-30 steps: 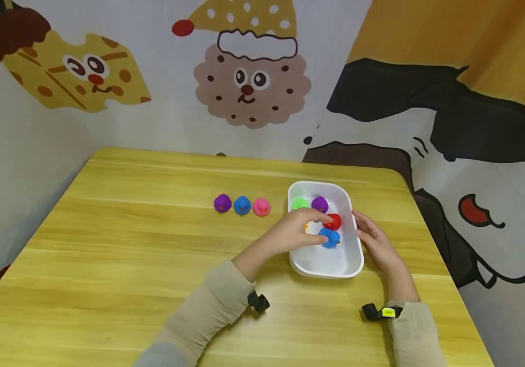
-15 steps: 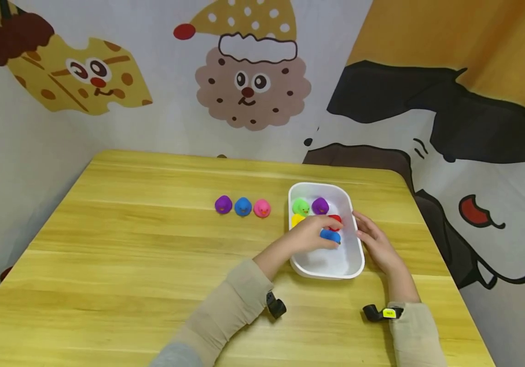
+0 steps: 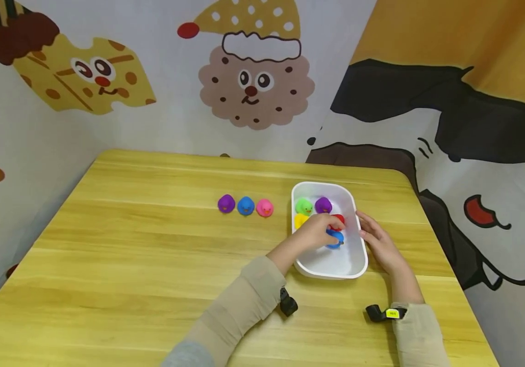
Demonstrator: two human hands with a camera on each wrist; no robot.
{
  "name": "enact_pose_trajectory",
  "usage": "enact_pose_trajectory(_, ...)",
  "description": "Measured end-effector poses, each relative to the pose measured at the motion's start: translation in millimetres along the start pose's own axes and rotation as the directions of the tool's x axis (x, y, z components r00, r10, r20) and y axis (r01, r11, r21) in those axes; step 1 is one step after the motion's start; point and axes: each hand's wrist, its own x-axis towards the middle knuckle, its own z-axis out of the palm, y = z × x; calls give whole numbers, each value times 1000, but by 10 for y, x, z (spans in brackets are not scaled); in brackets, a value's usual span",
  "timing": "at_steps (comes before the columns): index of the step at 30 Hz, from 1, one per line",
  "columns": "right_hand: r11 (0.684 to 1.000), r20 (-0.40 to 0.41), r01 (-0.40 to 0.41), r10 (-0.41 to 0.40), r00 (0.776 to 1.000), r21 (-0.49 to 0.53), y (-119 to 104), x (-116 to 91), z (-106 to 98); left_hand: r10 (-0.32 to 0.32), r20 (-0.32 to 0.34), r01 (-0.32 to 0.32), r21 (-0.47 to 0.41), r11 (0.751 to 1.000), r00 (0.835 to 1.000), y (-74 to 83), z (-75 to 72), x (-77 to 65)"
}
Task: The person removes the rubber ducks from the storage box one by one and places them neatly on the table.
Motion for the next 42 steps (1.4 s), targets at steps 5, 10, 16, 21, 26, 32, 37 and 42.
enact_pose_trajectory(5,1000,2,6,-6,1000,0,-8,-1,-13,-6,-1,6,28,1000,1000,-1,42,46)
enact_pose_trajectory(10,999,5,-19,19,1000,-26,0,3,-26,-21,18,20,79,997,1000,-24,87,92)
enact_pose_trajectory(16,998,-2,-50,50,999,-33,-6,1,-16,-34,26,31,98,995,999,-61,138,120)
enact_pose_trajectory(21,999,2,-40,40,999,-2,-9,-2,-8,-36,25,34,92,995,999,-60,130,120)
enact_pose_trajectory(26,999,5,-32,32,999,8,-24,-7,-2,-7,1,6,61,998,1000,-48,91,108)
enact_pose_trajectory(32,1000,7,-17,17,1000,20,-27,-2,-6,58,-9,-57,61,996,998,-23,32,79)
enact_pose_trajectory(37,1000,9,-10,10,1000,19,-9,-3,-11,116,-13,-115,81,990,993,1,-49,39)
enact_pose_trajectory(42,1000,4,-22,22,1000,-2,-17,-7,-13,176,-6,-175,84,981,984,35,-163,14)
